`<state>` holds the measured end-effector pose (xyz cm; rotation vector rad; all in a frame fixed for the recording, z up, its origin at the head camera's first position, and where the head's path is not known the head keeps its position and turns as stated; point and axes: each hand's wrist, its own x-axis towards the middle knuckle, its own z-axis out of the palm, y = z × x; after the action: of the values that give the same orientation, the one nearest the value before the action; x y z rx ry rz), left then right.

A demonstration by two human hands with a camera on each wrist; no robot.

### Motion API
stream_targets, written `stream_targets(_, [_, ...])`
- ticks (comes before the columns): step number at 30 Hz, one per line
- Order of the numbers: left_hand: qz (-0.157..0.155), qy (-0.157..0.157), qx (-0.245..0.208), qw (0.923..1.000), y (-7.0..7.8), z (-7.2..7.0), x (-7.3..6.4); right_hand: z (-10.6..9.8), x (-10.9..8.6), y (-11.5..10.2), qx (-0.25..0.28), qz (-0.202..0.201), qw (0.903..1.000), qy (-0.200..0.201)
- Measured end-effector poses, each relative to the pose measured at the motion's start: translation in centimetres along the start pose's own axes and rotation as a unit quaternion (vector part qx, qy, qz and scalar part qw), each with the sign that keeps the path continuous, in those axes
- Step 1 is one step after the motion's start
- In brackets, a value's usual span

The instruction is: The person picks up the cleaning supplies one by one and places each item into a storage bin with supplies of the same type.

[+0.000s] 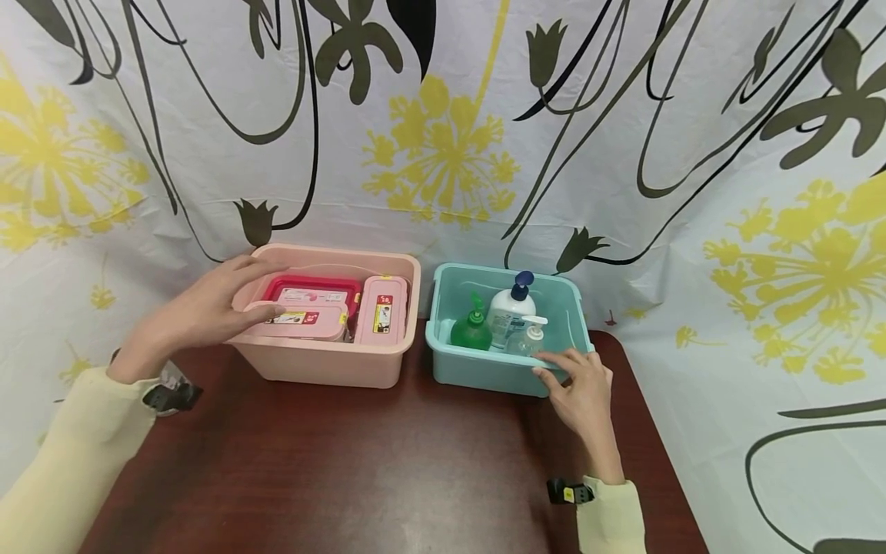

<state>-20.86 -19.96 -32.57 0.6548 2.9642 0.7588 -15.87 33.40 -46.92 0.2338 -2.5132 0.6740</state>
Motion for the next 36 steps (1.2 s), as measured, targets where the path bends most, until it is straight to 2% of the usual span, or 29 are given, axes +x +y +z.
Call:
stream_targets(12, [-0.055, 0.049, -0.007, 0.9973, -0.7, 1.2, -1.3, -0.1, 0.0, -0.2, 0.002, 0.001, 1.0, -0.001])
stream_targets(16, [-0.06, 0.084, 0.0, 0.9946, -0.8, 1.8, -1.9, -0.1, 0.0, -0.2, 0.001, 0.002, 1.0, -0.002])
stream_targets(20, [-0.045, 0.135, -0.003, 0.9897, -1.1, 2.7, -2.4, -0.1, -0.1, -0.2, 0.0, 0.004, 1.0, -0.003])
stream_targets(23, [-0.047, 0.159, -0.013, 0.986, -1.3, 3.2, -2.6, -0.1, -0.1, -0.3, 0.002, 0.005, 1.0, -0.004])
stream_targets(30, [-0.09, 0.191, -0.046, 0.9764, -2.0, 4.3, -2.9, -0.2, 0.0, -0.5, 0.005, 0.003, 1.0, -0.001])
stream_targets(36, [-0.117, 0.208, -0.043, 0.9701, -2.6, 5.0, -3.5, -0.3, -0.1, -0.5, 0.007, 0.009, 0.9999, -0.003])
